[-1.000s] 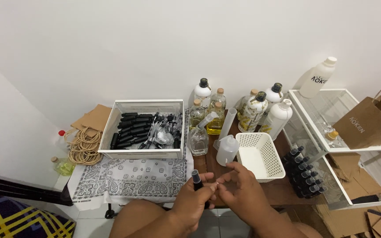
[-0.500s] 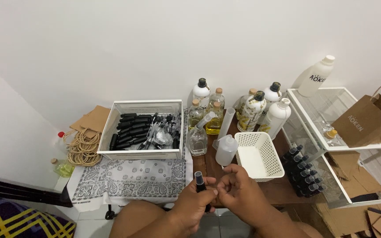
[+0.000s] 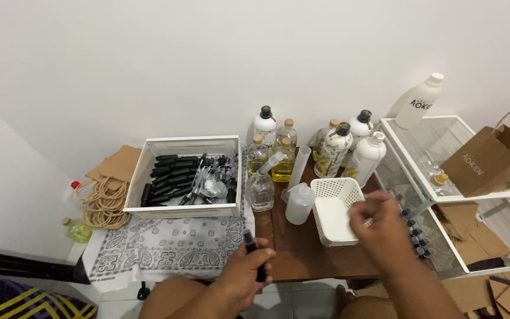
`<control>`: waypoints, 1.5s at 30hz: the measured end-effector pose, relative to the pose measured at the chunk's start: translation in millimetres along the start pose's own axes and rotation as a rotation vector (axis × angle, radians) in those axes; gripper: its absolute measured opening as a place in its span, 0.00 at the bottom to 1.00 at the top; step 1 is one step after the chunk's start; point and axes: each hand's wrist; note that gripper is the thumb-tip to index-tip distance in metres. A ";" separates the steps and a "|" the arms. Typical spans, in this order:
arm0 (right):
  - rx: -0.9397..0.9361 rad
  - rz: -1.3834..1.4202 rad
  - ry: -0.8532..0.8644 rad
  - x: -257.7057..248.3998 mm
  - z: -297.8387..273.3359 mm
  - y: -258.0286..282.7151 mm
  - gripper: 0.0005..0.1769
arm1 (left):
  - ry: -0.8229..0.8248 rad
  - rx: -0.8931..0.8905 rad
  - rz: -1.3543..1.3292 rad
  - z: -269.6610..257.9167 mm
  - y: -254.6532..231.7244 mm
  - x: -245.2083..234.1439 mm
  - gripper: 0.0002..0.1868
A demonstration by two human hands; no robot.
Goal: Labeling small perfume vials and placing them into paper bags for packaging
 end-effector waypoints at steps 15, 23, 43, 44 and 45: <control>0.171 -0.410 -0.530 -99.5 89.2 -202.9 0.23 | -0.294 -0.033 0.051 87.8 -9.1 -67.7 0.14; 0.178 -0.631 -0.477 -95.4 119.3 -262.8 0.26 | -0.348 0.015 -0.010 110.6 -13.0 -73.7 0.13; 0.045 -0.188 -0.542 -105.3 121.7 -284.7 0.22 | -0.313 0.011 -0.077 100.1 -34.3 -90.2 0.13; 0.077 -0.254 -0.537 -109.0 123.3 -291.9 0.18 | -0.314 0.012 -0.043 98.1 -35.4 -90.5 0.14; 0.109 -0.320 -0.532 -112.8 124.9 -299.0 0.15 | -0.315 0.013 -0.009 96.2 -36.5 -90.9 0.15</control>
Point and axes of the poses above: each hand's wrist, its own z-axis towards the middle knuckle, its own x-axis out of the palm, y = z × x, and after that the axes turned 8 degrees about -x, right-handed
